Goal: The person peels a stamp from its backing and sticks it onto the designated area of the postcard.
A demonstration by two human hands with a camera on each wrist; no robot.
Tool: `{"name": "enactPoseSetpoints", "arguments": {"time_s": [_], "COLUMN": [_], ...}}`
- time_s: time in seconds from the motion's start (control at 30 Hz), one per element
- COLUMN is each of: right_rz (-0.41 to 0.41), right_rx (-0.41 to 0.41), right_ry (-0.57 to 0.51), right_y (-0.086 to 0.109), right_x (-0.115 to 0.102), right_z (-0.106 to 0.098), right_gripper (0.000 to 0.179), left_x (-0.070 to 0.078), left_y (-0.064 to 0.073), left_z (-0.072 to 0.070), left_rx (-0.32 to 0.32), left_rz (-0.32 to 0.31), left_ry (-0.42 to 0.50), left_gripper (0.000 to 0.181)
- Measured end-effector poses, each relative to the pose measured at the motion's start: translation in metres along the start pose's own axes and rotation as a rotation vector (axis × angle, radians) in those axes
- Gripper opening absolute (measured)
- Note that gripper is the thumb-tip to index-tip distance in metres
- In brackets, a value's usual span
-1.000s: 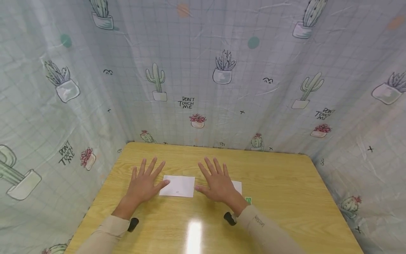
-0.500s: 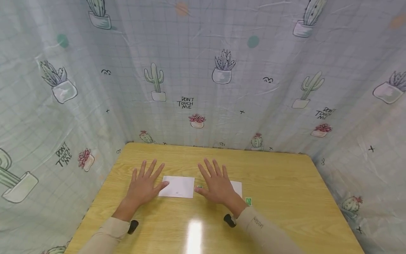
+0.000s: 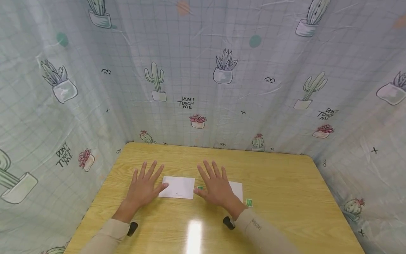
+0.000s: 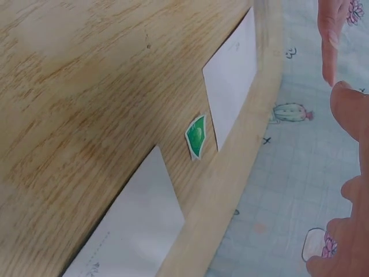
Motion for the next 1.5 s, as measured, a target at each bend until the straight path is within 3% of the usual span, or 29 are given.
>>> {"name": "enactPoseSetpoints", "arguments": {"time_s": [0.4,0.57,0.9,1.5], "right_rz": [-0.001,-0.010,0.002,0.015], "right_rx": [-0.005,-0.006,-0.022,-0.011], "right_ry": [0.003,-0.011,0.012,-0.002], "right_y": [0.002,0.003,0.003,0.001], "right_x": [-0.003,-0.004,-0.002,0.000], "right_z": [0.013,0.014,0.020,0.028], "right_gripper": [0.087,0.085,0.086,0.084], "left_x": [-0.009,-0.011,-0.017,-0.025], "left_y": [0.010,0.010,0.010,0.007], "left_z": [0.007,0.010,0.021,0.031], "left_rx": [-0.009,0.017,-0.035,-0.031], "left_rz": [-0.015,-0.001,-0.026,-0.023], "left_ry": [-0.007,0.006,0.029,0.028], "left_gripper": [0.080,0.079,0.081,0.079]}}
Point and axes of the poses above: each hand's wrist, its own y-axis away from the middle knuckle, its own z-axis out of the palm, x = y × z, the point moved 4 cm from there along -y, towards the middle knuckle, and after that the axes turned 11 degrees about y, right-handed, at the moved point
